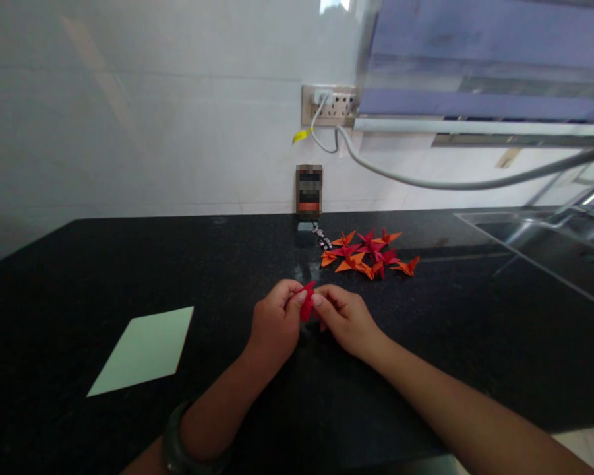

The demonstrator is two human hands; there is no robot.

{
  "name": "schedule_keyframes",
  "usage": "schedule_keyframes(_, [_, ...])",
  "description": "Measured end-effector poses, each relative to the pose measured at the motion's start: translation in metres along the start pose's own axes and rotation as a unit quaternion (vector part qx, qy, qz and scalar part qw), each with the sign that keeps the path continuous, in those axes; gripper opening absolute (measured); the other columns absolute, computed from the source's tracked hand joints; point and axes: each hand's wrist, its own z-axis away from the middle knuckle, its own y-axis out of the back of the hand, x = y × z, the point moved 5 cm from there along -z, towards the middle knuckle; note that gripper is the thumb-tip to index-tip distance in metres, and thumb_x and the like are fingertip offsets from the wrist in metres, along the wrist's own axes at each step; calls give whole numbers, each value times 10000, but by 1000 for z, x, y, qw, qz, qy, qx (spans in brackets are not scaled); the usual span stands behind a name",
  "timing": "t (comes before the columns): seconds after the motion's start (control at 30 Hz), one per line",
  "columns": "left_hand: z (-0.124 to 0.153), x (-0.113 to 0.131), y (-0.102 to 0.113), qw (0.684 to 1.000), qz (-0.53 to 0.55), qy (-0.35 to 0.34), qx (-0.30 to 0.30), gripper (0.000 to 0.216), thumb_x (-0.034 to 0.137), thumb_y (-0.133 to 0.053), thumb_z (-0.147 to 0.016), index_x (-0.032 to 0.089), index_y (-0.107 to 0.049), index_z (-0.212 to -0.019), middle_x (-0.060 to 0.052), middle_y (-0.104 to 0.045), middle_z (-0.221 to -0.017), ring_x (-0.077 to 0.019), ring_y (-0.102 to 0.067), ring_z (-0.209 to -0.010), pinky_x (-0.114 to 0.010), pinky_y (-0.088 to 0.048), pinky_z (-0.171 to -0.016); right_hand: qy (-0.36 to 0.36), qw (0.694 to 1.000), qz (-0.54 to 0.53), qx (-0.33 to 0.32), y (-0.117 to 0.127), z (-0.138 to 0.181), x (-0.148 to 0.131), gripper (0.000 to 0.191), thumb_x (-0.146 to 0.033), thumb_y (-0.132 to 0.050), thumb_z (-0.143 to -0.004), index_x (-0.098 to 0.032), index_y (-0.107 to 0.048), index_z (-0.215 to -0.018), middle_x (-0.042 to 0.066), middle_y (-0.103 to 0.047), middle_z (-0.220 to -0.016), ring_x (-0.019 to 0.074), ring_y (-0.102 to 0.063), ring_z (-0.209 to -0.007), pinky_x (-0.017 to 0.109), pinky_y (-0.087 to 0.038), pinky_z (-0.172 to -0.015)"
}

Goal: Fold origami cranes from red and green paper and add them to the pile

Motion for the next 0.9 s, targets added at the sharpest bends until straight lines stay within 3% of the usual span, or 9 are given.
schedule_keyframes(0.17, [1,-2,-2,1000,-1,14,-14,147,315,-466,-791,200,-551,-757,19,-583,-600,-135,-546,-552,-237,-380,-530,-31,992,-123,-6,-3,0,1,246,-398,-550,-755,-174,-561,-854,-22,-555,-624,60,-434,-434,180,-359,-406])
schedule_keyframes(0.37, [1,-1,-5,999,-25,25,-39,170,311,-440,-806,200,-529,-713,27,-545,-564,-131,-527,-536,-236,-364,-518,-45,993,-107,5,-3,4,-1,166,-313,-539,-768,-168,-517,-689,-44,-491,-532,60,-417,-425,184,-335,-411])
schedule_keyframes(0.63, [2,-2,-6,999,7,-5,-38,162,330,-438,-815,198,-532,-827,4,-580,-712,-142,-566,-652,-260,-427,-615,-41,998,-47,19,9,1,0,130,-281,-586,-724,-174,-571,-797,-37,-524,-576,70,-428,-476,182,-329,-439])
schedule_keyframes(0.73, [2,-2,-9,997,57,5,-57,197,347,-428,-817,190,-512,-902,-16,-591,-797,-147,-583,-704,-276,-459,-653,-38,999,-9,18,13,3,-1,128,-290,-600,-710,-171,-562,-738,-46,-502,-544,64,-404,-460,177,-308,-426])
schedule_keyframes(0.8, [2,-4,-10,993,96,31,-60,258,369,-426,-814,183,-477,-987,-42,-592,-891,-147,-593,-730,-285,-477,-657,-31,998,27,43,22,5,-7,145,-306,-597,-710,-167,-557,-698,-40,-508,-546,66,-411,-465,181,-315,-432])
schedule_keyframes(0.9, [1,-7,-9,990,113,66,-46,325,398,-426,-807,168,-442,-1036,-69,-581,-943,-145,-594,-726,-288,-491,-633,-23,985,76,151,59,4,-19,182,-340,-598,-702,-161,-567,-707,-16,-548,-586,82,-454,-491,200,-352,-462])
